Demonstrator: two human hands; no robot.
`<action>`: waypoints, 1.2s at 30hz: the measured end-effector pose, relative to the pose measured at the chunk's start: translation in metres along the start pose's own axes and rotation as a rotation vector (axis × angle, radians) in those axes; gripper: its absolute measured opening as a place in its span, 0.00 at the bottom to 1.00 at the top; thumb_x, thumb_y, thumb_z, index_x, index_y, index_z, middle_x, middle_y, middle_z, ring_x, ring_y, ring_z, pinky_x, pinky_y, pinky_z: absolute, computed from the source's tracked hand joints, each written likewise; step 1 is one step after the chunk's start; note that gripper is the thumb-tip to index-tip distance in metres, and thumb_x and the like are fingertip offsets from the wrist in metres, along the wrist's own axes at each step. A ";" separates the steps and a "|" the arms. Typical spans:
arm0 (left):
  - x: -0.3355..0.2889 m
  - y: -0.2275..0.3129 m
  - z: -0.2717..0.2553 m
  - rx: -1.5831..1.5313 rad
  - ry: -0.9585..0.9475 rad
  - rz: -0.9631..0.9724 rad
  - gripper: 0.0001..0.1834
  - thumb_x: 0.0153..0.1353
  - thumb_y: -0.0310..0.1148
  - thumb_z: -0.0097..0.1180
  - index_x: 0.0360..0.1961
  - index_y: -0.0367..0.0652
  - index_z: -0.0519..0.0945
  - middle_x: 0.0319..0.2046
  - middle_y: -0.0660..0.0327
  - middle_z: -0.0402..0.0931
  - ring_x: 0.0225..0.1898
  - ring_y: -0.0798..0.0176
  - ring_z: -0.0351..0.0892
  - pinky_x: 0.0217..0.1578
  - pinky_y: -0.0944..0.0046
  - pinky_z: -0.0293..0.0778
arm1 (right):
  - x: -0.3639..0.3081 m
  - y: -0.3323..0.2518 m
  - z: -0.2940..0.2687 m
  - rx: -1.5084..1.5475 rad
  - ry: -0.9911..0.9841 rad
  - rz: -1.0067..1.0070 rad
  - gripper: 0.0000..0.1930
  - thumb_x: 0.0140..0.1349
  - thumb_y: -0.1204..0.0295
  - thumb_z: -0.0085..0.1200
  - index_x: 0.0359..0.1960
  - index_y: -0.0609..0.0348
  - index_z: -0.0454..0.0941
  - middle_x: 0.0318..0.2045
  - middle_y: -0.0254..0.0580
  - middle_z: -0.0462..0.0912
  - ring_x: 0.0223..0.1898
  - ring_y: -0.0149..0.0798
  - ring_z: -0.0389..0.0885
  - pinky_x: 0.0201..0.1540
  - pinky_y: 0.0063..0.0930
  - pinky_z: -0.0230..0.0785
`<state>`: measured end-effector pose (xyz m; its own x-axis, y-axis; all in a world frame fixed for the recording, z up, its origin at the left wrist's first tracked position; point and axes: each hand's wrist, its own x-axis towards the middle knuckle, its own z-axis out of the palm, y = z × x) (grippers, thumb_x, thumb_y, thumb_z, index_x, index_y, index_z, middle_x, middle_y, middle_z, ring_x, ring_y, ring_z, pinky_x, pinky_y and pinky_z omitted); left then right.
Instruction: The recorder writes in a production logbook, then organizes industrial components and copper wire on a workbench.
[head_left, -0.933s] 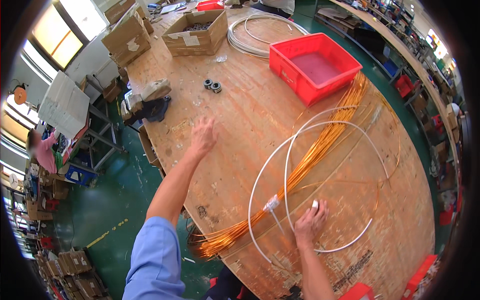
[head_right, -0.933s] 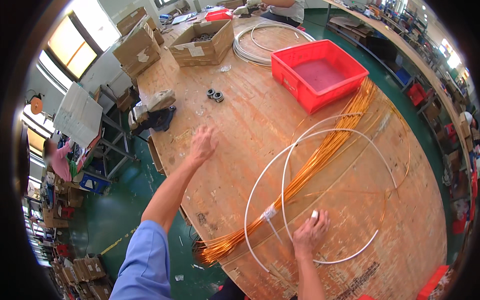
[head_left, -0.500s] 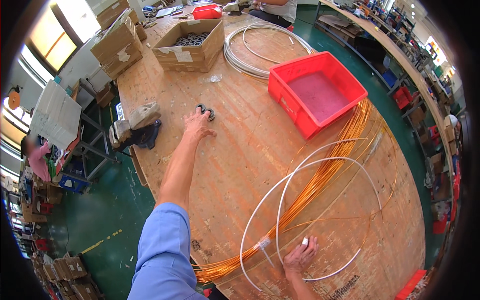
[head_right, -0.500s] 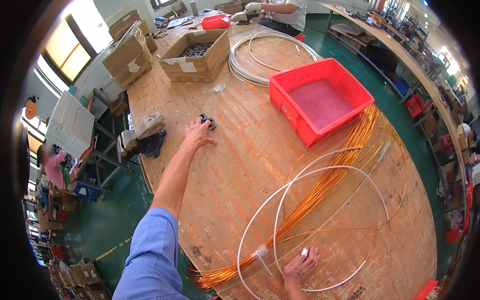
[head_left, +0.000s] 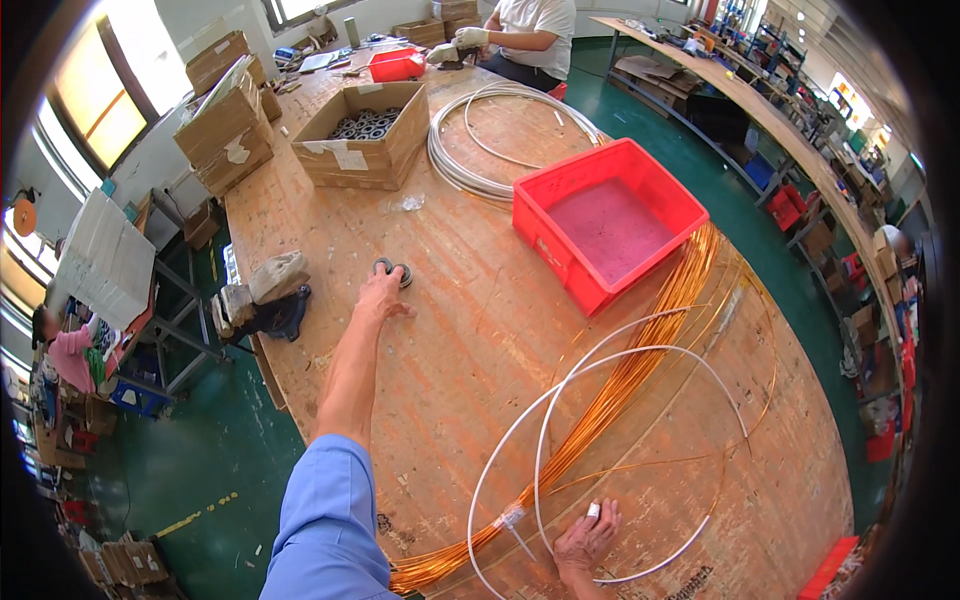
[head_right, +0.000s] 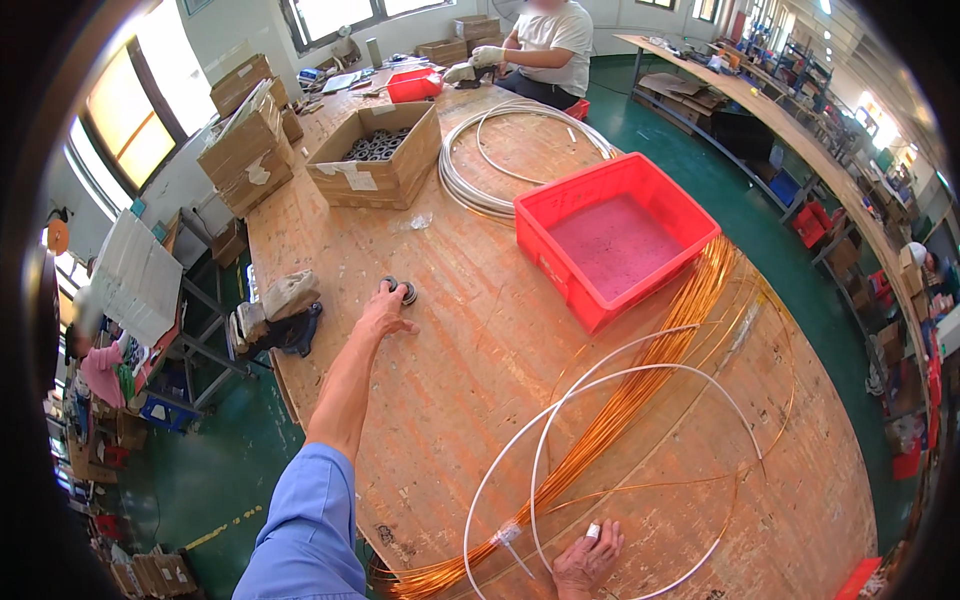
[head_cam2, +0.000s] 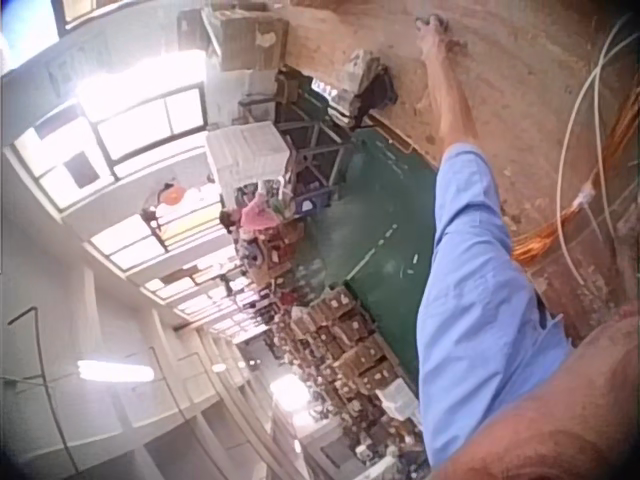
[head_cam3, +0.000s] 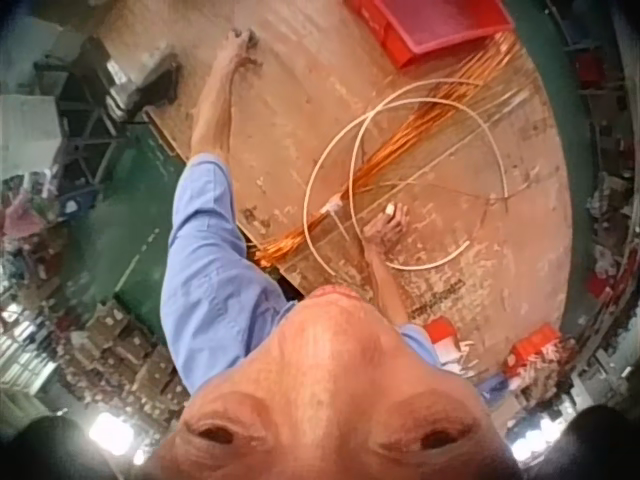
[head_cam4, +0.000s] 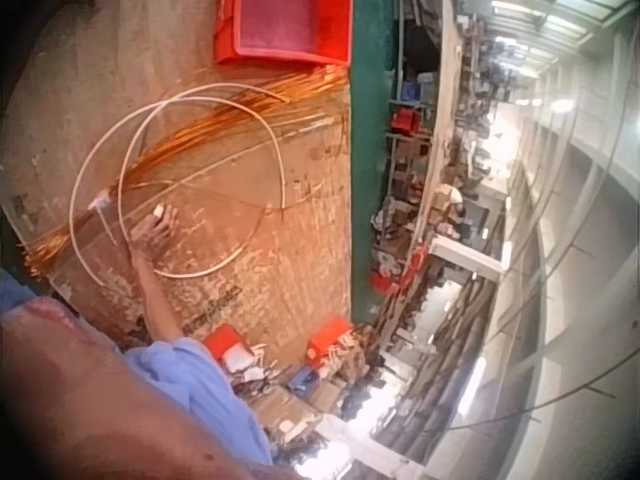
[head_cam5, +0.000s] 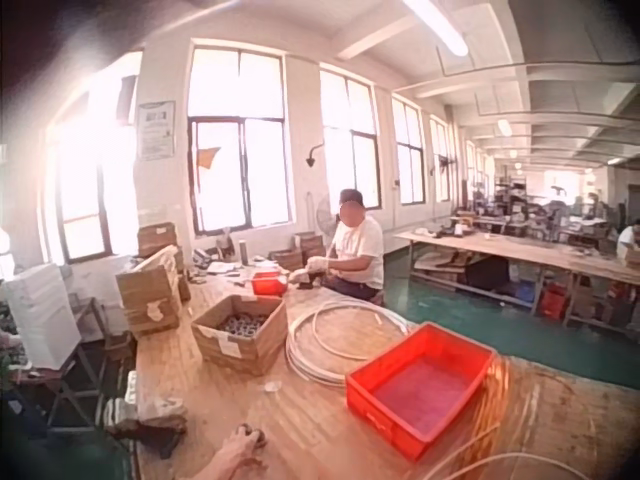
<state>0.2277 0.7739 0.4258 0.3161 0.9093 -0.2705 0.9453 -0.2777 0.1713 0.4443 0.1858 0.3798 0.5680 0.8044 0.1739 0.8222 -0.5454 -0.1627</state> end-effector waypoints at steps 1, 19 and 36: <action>-0.001 -0.001 0.001 -0.005 0.006 -0.010 0.52 0.40 0.44 0.85 0.68 0.53 0.70 0.71 0.43 0.62 0.71 0.36 0.65 0.65 0.41 0.71 | 0.000 0.000 -0.001 -0.001 0.004 0.005 0.24 0.69 0.72 0.45 0.64 0.72 0.67 0.64 0.62 0.66 0.72 0.67 0.62 0.74 0.66 0.52; -0.016 0.005 0.006 -0.049 0.027 -0.049 0.46 0.44 0.44 0.81 0.64 0.52 0.72 0.65 0.44 0.67 0.64 0.36 0.74 0.60 0.42 0.76 | 0.000 0.001 -0.004 0.028 -0.009 0.032 0.27 0.67 0.71 0.46 0.65 0.75 0.66 0.65 0.62 0.66 0.72 0.65 0.61 0.75 0.65 0.51; -0.112 -0.005 0.067 -0.275 0.353 0.052 0.21 0.59 0.46 0.69 0.47 0.43 0.84 0.45 0.41 0.78 0.45 0.39 0.84 0.47 0.46 0.80 | -0.002 0.003 0.001 0.064 0.049 0.007 0.22 0.65 0.74 0.48 0.59 0.76 0.70 0.66 0.63 0.67 0.73 0.65 0.61 0.76 0.63 0.50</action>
<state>0.1935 0.6528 0.3915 0.2702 0.9597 0.0771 0.8571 -0.2762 0.4348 0.4455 0.1832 0.3780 0.5763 0.7872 0.2196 0.8150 -0.5336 -0.2258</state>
